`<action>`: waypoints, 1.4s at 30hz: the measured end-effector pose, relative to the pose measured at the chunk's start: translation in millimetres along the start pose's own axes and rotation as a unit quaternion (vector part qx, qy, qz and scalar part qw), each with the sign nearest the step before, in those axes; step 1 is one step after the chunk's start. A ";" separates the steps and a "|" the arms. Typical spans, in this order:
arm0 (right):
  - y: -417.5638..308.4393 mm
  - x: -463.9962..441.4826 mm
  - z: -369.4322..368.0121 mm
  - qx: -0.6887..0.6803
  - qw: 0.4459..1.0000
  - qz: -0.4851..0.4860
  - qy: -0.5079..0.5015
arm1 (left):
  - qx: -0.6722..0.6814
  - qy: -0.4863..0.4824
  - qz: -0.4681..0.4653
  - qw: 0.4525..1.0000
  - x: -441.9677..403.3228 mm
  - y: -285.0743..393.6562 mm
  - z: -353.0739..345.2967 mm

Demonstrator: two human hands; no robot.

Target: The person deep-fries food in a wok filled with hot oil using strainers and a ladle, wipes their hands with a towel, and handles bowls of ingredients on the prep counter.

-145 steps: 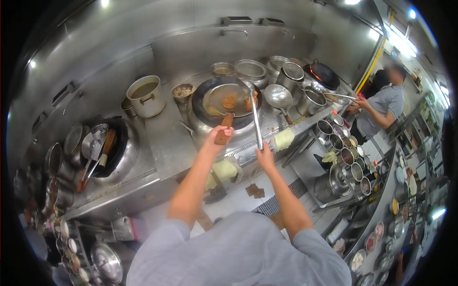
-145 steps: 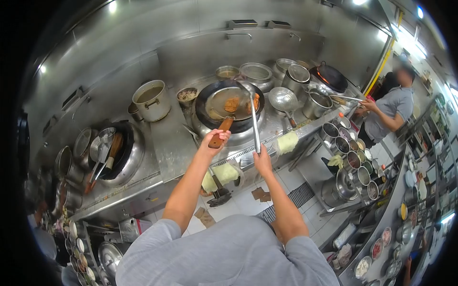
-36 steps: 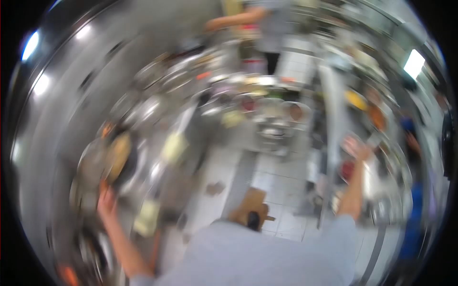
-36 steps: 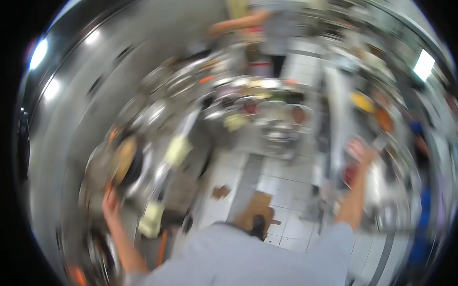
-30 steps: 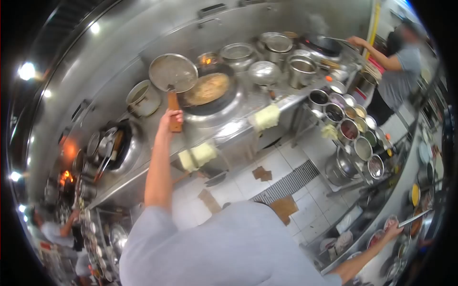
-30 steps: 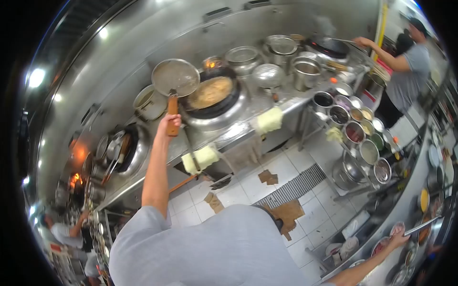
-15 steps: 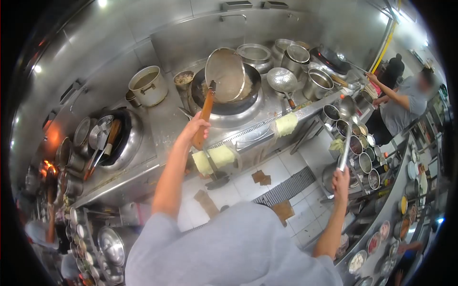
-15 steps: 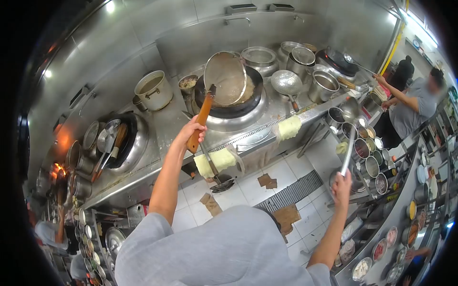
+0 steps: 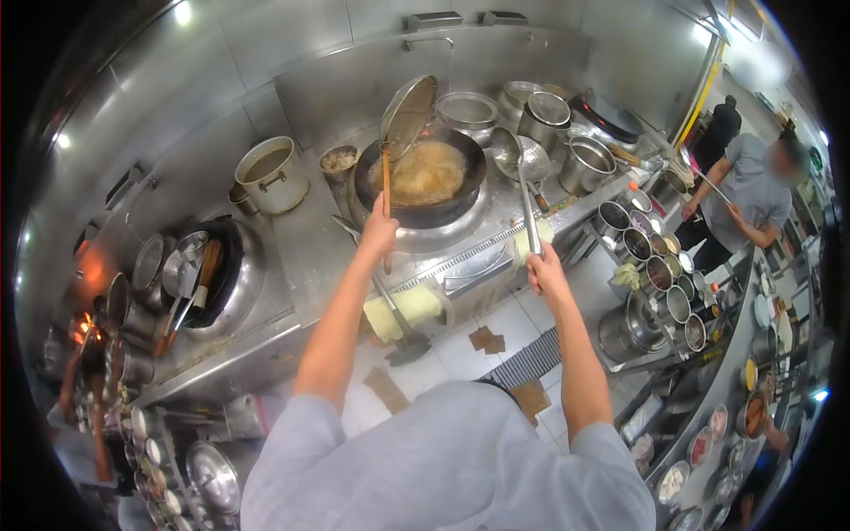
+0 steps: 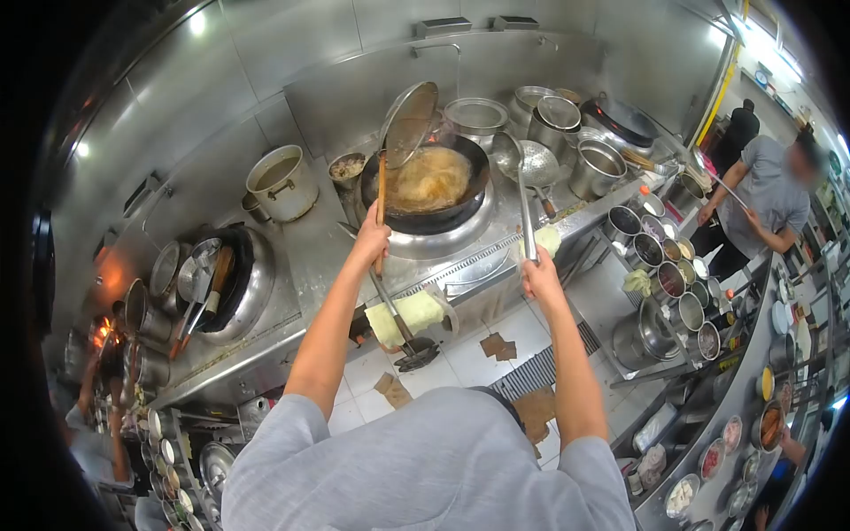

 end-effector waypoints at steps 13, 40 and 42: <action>74.4 -190.5 -54.6 0.248 0.967 0.034 -0.039 | 0.059 0.027 0.044 0.997 6.1 3.7 -11.2; 3.3 -182.1 -170.1 0.052 0.977 -0.015 -0.204 | 0.556 -0.168 0.135 0.803 -46.1 40.4 -66.8; -0.9 -173.4 -153.8 0.176 0.969 0.043 -0.167 | 0.573 -0.205 0.121 0.784 -44.9 28.0 -62.5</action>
Point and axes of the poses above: each hand's wrist, its own x-axis away from the middle knuckle, its own z-axis out of the back of the hand, y = z × x, the point moved 9 cm from there along -x, towards the middle knuckle, and after that the axes turned 12 degrees about z, right-handed, at the moved point
